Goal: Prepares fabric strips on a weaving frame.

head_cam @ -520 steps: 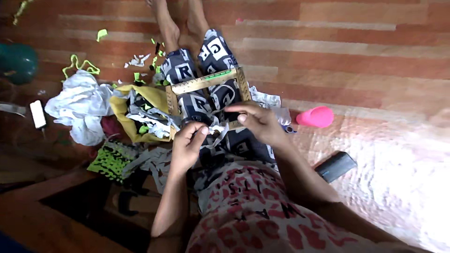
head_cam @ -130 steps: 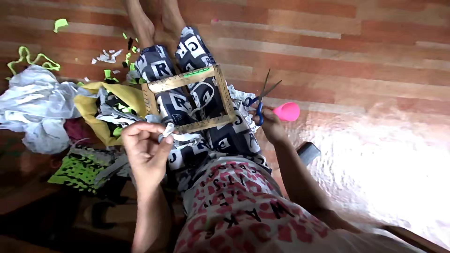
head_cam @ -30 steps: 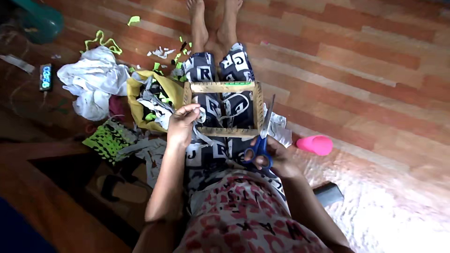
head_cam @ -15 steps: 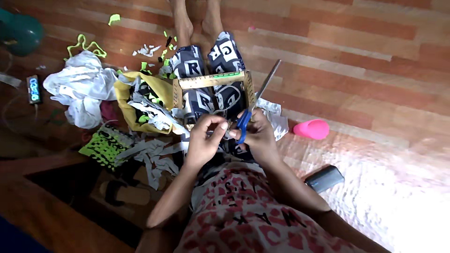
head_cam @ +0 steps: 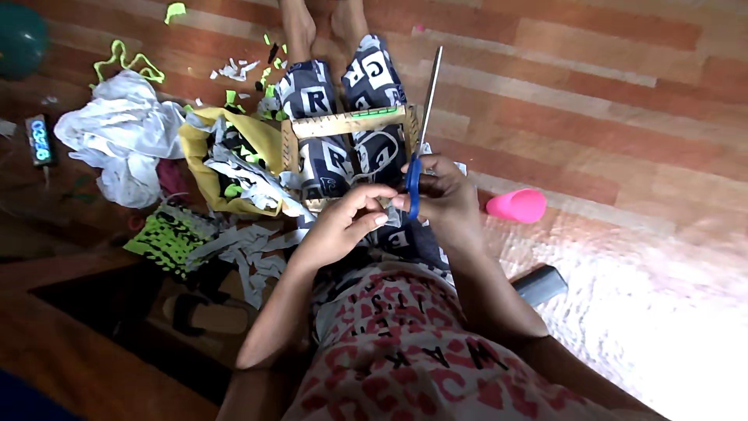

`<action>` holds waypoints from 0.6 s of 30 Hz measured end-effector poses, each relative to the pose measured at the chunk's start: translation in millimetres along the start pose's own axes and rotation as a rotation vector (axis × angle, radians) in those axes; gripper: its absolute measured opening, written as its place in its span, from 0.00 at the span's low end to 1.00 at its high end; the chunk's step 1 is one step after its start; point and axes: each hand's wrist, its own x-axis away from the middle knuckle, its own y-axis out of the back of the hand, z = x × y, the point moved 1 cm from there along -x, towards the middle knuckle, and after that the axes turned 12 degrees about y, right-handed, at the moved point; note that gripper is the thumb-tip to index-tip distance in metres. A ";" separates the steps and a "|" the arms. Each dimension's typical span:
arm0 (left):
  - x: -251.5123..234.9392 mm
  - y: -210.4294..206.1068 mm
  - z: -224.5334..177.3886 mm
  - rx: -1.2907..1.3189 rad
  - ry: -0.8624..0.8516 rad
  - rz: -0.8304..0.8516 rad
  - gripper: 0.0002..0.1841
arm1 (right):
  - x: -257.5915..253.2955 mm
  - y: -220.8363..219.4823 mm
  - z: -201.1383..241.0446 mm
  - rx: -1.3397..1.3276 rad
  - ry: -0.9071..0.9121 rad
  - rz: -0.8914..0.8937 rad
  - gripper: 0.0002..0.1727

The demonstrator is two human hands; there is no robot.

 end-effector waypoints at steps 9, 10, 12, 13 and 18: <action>2.6 11.6 7.7 0.138 -0.157 0.175 0.12 | -13.5 -9.1 0.3 -0.156 -0.136 0.162 0.20; 3.5 12.1 8.7 0.156 -0.149 0.201 0.13 | -13.5 -10.9 0.1 -0.146 -0.137 0.173 0.20; 4.6 12.7 10.4 0.207 -0.130 0.232 0.13 | -13.7 -13.1 -1.1 -0.145 -0.143 0.181 0.20; 4.9 12.8 11.3 0.240 -0.121 0.241 0.12 | -14.1 -13.7 -1.5 -0.151 -0.147 0.181 0.20; 6.8 11.5 13.7 0.384 -0.071 0.253 0.11 | -15.1 -15.3 -2.0 -0.212 -0.184 0.173 0.19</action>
